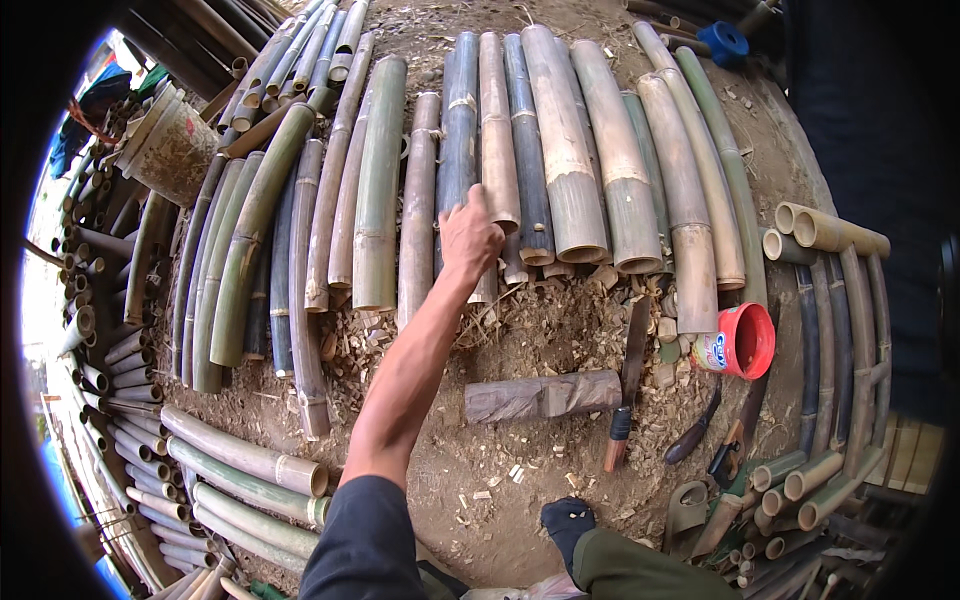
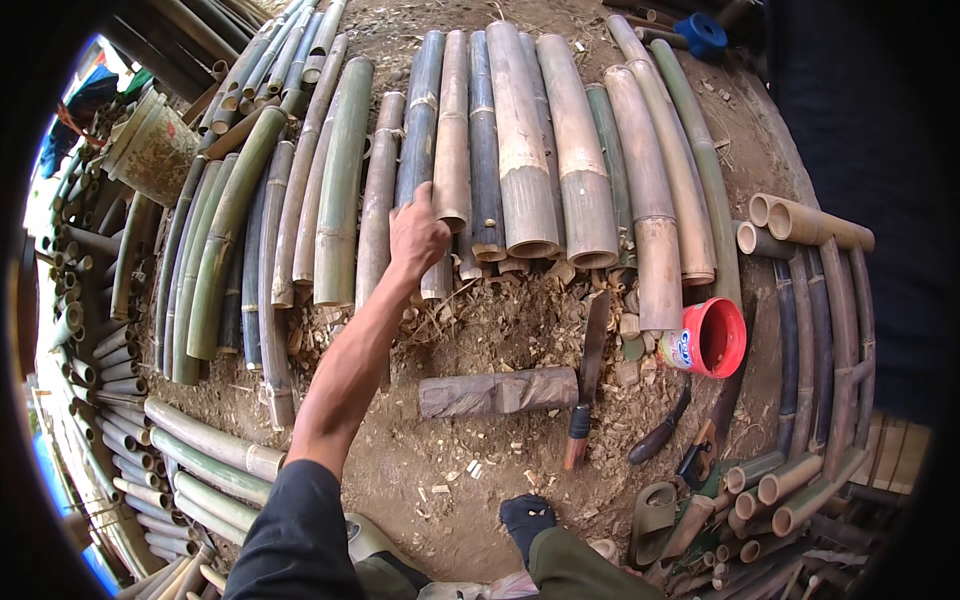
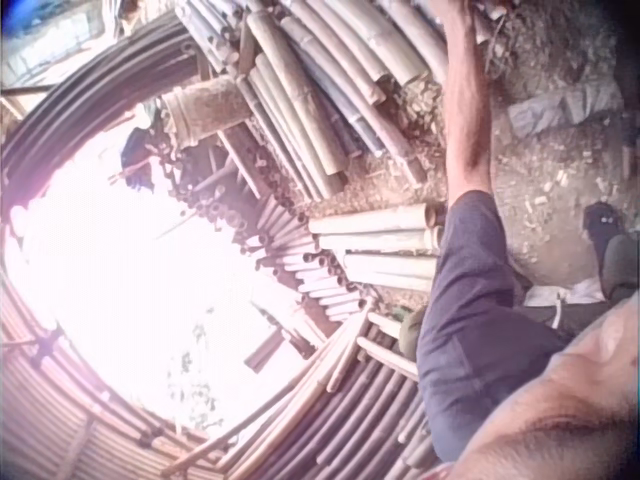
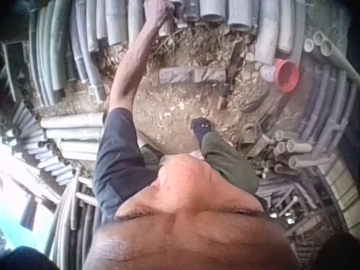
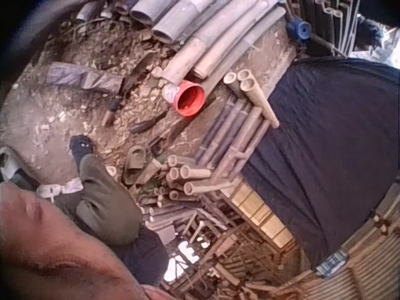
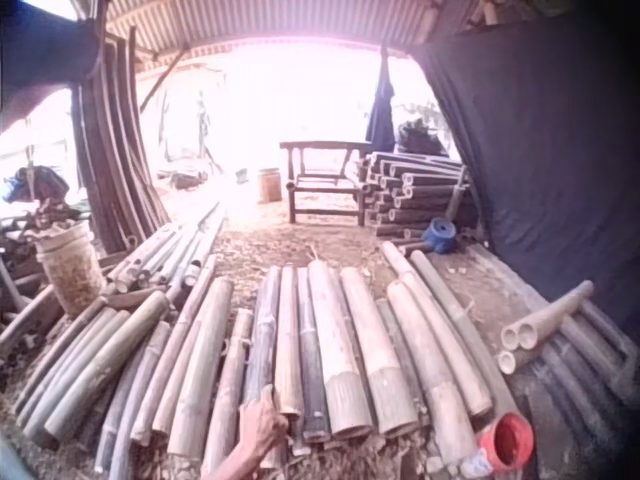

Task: The person holds and scrapes bamboo segments with a small blade, then uses a larger knife to smooth the edges and hollow out the center of a piece.

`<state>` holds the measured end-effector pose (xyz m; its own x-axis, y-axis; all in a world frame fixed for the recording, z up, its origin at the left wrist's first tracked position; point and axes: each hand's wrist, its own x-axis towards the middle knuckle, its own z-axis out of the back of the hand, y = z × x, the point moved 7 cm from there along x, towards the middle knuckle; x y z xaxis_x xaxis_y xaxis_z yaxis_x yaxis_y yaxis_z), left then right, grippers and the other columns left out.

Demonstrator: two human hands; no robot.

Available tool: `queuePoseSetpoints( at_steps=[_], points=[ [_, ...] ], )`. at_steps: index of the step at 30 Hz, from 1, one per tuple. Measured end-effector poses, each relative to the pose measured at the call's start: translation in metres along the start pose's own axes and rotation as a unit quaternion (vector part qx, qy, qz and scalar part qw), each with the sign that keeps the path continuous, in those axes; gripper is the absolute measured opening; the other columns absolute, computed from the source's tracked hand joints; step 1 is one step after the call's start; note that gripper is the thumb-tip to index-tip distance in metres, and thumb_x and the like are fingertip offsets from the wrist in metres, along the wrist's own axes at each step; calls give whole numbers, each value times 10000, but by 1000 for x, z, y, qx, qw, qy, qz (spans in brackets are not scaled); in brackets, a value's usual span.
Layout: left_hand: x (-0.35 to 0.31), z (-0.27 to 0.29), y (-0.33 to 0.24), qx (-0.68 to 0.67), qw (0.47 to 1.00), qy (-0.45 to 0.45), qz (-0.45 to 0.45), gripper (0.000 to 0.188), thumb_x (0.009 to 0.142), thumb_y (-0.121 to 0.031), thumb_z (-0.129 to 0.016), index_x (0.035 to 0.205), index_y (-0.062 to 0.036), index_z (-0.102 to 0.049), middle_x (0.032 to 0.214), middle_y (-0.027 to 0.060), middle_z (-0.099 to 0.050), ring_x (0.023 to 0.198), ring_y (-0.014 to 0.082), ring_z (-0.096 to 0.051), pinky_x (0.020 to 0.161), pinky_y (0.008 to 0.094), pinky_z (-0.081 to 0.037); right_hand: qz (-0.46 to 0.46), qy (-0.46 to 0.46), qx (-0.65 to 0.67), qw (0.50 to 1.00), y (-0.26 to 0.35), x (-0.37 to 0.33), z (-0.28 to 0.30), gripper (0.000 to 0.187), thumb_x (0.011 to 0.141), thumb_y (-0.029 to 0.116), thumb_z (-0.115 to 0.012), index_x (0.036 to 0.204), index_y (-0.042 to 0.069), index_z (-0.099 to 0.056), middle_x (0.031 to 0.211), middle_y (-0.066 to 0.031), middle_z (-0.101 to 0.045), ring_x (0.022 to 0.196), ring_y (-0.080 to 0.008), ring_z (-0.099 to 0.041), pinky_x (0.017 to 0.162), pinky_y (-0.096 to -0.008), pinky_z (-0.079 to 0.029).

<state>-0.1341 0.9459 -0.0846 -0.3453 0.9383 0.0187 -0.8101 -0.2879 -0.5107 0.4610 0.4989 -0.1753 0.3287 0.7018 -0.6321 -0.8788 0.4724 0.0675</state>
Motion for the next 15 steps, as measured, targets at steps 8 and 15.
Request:
queuePoseSetpoints(
  at_steps=[8, 15],
  points=[
    [-103, 10, -8, -814, 498, 288, 82, 683, 837, -289, -711, 1368, 16, -410, 1230, 221, -585, 1064, 318, -635, 972, 499, -533, 90, 17, 25, 995, 51, 30, -9, 384, 893, 222, -629, 1200, -4, -577, 1028, -228, -606, 991, -356, -596, 882, -438, -472],
    [-122, 8, -1, -673, 688, 180, 204, 467, 820, -239, -759, 1113, 49, -538, 913, 149, -671, 773, 195, -687, 697, 334, -608, 217, 8, 17, 976, 87, 49, 5, 387, 891, 216, -633, 1203, -6, -574, 1023, -224, -608, 982, -349, -601, 873, -432, -477]
  ],
)
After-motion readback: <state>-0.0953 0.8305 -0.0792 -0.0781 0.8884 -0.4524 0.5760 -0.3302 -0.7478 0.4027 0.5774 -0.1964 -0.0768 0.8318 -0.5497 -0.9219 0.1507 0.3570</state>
